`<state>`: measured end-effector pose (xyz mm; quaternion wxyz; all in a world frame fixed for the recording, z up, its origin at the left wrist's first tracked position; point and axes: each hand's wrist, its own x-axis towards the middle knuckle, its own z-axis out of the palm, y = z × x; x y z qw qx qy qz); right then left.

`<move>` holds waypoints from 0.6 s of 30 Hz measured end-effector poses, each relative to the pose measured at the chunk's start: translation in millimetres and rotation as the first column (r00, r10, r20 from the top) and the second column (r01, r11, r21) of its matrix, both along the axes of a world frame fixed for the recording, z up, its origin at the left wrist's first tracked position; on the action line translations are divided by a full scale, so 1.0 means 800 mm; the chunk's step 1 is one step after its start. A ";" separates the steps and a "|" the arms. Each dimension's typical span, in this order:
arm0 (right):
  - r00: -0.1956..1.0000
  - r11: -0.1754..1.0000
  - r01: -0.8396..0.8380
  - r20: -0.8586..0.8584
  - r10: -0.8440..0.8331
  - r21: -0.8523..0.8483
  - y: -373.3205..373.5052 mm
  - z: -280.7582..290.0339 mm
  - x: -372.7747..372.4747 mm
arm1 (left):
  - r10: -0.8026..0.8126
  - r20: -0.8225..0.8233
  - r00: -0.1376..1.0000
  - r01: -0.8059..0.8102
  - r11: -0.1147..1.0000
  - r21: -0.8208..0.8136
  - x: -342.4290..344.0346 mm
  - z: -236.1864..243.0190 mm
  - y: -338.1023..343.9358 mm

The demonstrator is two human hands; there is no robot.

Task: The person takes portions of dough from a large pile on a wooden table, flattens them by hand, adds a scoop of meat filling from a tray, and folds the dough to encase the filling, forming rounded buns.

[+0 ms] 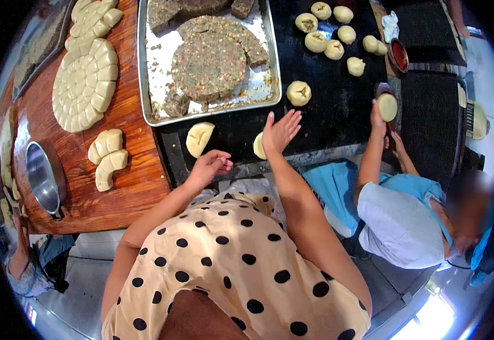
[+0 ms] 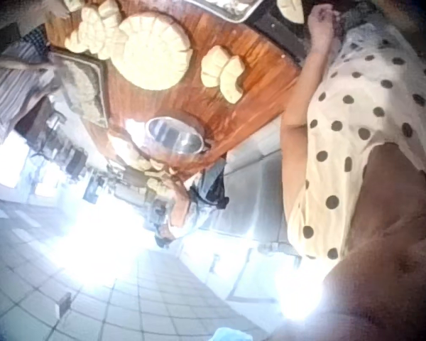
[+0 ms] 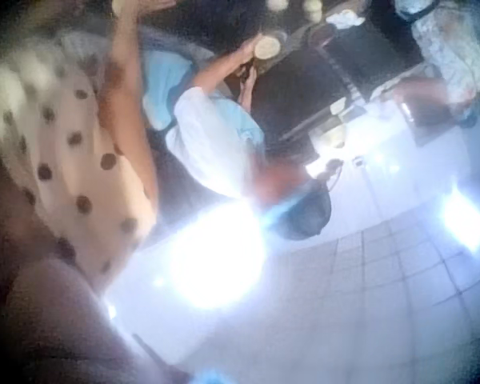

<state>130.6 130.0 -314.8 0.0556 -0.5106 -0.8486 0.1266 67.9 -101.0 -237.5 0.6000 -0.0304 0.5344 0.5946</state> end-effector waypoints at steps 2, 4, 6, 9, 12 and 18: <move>0.993 0.983 0.001 0.117 -0.023 0.183 -0.007 -0.008 -0.022 | 0.009 -0.027 1.000 -0.009 1.000 -0.007 -0.003 -0.002 -0.012; 0.994 0.980 -0.039 0.106 0.018 0.196 -0.009 0.000 -0.025 | 0.019 -0.028 0.999 -0.019 0.999 -0.031 -0.002 -0.004 -0.031; 0.995 0.985 -0.023 0.103 0.005 0.173 -0.006 0.007 -0.035 | 0.039 -0.037 0.999 -0.039 0.999 -0.004 -0.011 0.002 -0.021; 0.999 0.990 -0.041 0.019 0.039 0.132 -0.013 0.012 -0.020 | -0.016 -0.076 0.997 0.017 1.000 0.019 -0.007 0.025 -0.032; 0.945 0.942 -0.317 0.118 0.304 0.113 -0.050 0.020 -0.016 | 0.028 -0.138 0.990 -0.025 0.999 0.020 -0.015 0.014 -0.050; 0.969 0.955 -0.238 0.111 0.220 0.178 -0.052 0.020 -0.023 | -0.022 -0.114 0.993 0.016 0.998 -0.053 -0.005 0.019 -0.064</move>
